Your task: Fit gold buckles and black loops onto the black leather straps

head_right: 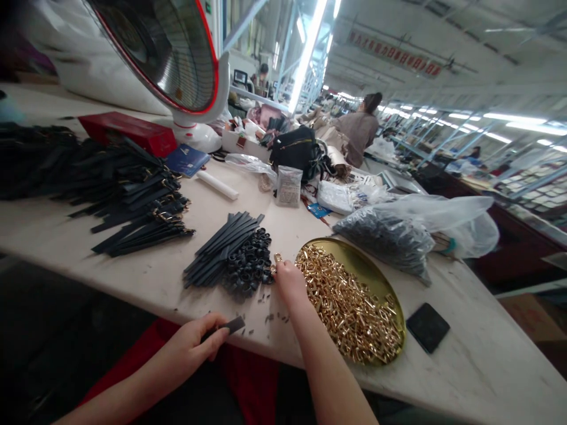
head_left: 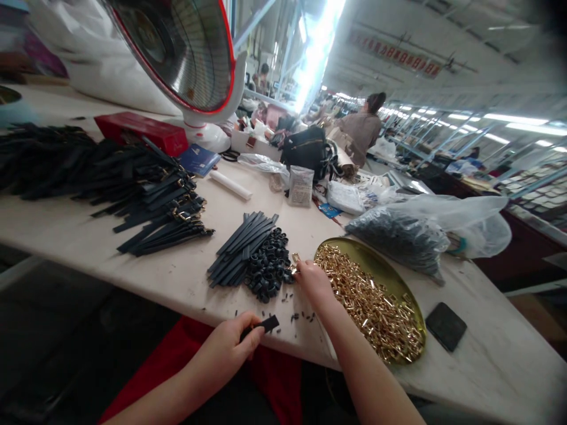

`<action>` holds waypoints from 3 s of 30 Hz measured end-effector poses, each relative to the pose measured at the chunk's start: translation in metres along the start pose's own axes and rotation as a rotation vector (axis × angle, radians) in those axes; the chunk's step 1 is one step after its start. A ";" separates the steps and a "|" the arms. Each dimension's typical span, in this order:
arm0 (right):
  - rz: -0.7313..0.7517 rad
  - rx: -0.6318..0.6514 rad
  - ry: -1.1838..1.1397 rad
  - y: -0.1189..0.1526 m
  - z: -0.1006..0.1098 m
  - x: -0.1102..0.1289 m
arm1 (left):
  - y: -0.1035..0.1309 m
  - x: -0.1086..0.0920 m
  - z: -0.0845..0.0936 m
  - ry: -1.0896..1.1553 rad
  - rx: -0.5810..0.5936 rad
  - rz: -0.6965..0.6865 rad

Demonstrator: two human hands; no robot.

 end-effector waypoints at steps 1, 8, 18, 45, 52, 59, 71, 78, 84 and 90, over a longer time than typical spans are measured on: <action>0.003 -0.001 -0.017 0.000 0.001 0.000 | 0.001 -0.002 0.000 -0.007 -0.010 -0.011; -0.007 -0.053 -0.308 0.019 0.017 0.000 | 0.010 -0.012 0.010 0.022 -0.144 -0.090; -0.248 0.295 -1.617 0.108 0.004 0.058 | 0.007 -0.018 0.018 0.131 -0.261 -0.144; -0.494 0.584 -1.782 0.120 -0.030 0.053 | -0.010 0.003 0.004 0.039 -0.028 -0.035; -0.496 0.539 -1.656 0.123 -0.030 0.053 | -0.003 0.002 0.004 0.086 0.014 -0.024; -0.344 0.563 -1.669 0.139 -0.015 0.058 | 0.008 -0.001 0.011 0.141 -0.003 0.020; -0.342 0.727 -1.741 0.179 -0.023 0.066 | 0.041 -0.011 0.012 -0.144 -0.001 0.046; -0.301 0.554 -1.700 0.177 0.000 0.076 | 0.057 -0.023 0.007 0.349 0.038 0.064; -0.246 0.330 -1.472 0.171 0.002 0.071 | 0.060 -0.021 0.007 0.442 0.050 0.070; -0.221 0.622 -1.419 0.169 -0.001 0.070 | 0.056 -0.014 0.005 0.433 0.093 0.135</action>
Point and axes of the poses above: each hand's wrist, its own y-axis away from the middle knuckle, its own z-axis out of the back of the hand, x = y × z, the point moved 5 cm from there along -y, towards the middle knuckle, and after that the axes turned 9 degrees about -z, right-handed, at the moved point
